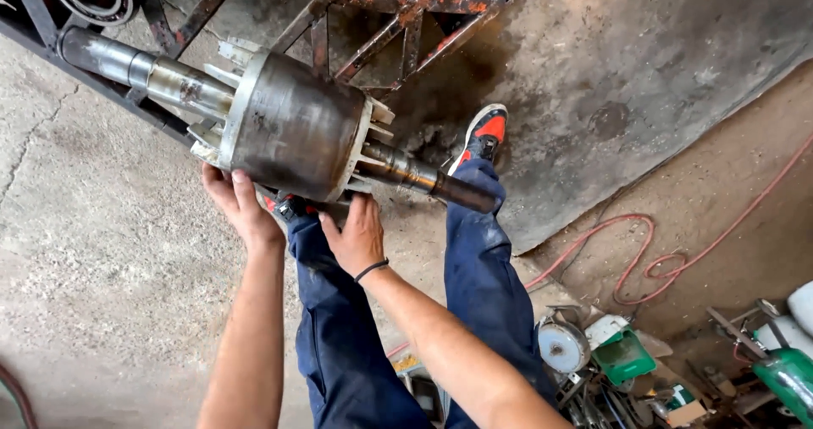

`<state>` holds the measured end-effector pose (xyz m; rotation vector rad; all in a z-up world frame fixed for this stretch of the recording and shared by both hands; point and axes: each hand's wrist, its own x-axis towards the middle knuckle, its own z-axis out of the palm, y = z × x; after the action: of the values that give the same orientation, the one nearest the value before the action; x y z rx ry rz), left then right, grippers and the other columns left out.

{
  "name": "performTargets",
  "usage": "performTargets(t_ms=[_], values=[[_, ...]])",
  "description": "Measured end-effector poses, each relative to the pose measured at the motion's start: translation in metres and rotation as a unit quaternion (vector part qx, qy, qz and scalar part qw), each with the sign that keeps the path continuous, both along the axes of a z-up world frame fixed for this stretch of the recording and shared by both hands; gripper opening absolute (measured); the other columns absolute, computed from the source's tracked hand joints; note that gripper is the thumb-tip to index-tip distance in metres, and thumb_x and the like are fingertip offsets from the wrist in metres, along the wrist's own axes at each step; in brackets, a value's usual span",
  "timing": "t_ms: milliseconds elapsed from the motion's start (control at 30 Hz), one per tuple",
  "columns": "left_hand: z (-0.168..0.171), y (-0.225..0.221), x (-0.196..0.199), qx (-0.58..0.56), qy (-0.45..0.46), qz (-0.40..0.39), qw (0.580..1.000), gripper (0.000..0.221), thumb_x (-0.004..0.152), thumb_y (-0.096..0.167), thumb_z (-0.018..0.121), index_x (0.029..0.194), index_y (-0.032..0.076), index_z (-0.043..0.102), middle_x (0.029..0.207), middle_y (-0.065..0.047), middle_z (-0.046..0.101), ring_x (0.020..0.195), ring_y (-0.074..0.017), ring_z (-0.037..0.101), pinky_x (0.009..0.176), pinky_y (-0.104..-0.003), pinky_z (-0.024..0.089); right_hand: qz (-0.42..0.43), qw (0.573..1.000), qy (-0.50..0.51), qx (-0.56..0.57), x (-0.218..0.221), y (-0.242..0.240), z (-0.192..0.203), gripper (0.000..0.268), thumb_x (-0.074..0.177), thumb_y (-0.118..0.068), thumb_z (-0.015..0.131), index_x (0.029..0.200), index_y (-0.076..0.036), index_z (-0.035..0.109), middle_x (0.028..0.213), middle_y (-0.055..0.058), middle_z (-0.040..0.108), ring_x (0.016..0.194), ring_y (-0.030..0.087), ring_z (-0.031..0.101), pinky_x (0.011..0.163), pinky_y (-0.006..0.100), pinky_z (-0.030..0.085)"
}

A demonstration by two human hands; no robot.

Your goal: Applying a protective coating or paint to various electric motor components, including flanges and a rotor shaft, using a paintbrush.

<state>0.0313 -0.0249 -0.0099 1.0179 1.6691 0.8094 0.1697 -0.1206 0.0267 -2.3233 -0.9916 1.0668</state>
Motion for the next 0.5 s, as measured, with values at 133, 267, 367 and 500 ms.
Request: performTargets(t_ms=[133, 267, 367, 500], values=[[0.003, 0.008, 0.050, -0.001, 0.005, 0.159, 0.987, 0.058, 0.118, 0.037, 0.057, 0.161, 0.018, 0.025, 0.166, -0.018, 0.020, 0.157, -0.0346, 0.017, 0.129, -0.059, 0.015, 0.072, 0.992, 0.101, -0.010, 0.017, -0.031, -0.015, 0.059, 0.090, -0.031, 0.073, 0.130, 0.006, 0.050, 0.120, 0.028, 0.057, 0.108, 0.045, 0.065, 0.086, 0.051, 0.058], [0.021, 0.024, 0.076, 0.008, 0.030, 0.204, 0.978, 0.069, 0.113, 0.045, 0.061, 0.161, 0.016, 0.022, 0.167, -0.024, 0.015, 0.158, -0.0373, 0.013, 0.132, -0.055, 0.008, 0.091, 0.988, 0.123, 0.000, 0.067, -0.034, -0.015, 0.030, 0.085, -0.031, 0.078, 0.102, -0.008, 0.073, 0.088, 0.015, 0.073, 0.082, 0.037, 0.074, 0.066, 0.043, 0.061], [-0.008, 0.006, 0.048, 0.016, 0.034, 0.182, 0.983, 0.071, 0.112, 0.047, 0.062, 0.161, 0.012, 0.023, 0.165, -0.025, 0.019, 0.157, -0.0374, 0.012, 0.129, -0.059, 0.004, -0.017, 0.990, 0.139, 0.015, 0.141, 0.035, 0.016, 0.012, 0.088, -0.021, 0.075, 0.098, -0.016, 0.078, 0.081, 0.008, 0.075, 0.072, 0.022, 0.073, 0.062, 0.031, 0.057], [-0.033, -0.003, 0.032, 0.035, 0.031, 0.198, 0.979, 0.075, 0.109, 0.047, 0.064, 0.160, 0.009, 0.024, 0.162, -0.025, 0.024, 0.156, -0.0357, 0.014, 0.127, -0.059, 0.003, -0.031, 0.984, 0.171, 0.040, 0.181, 0.115, -0.024, 0.020, 0.094, -0.024, 0.075, 0.109, -0.012, 0.073, 0.092, 0.006, 0.076, 0.080, 0.015, 0.072, 0.070, 0.028, 0.059]])
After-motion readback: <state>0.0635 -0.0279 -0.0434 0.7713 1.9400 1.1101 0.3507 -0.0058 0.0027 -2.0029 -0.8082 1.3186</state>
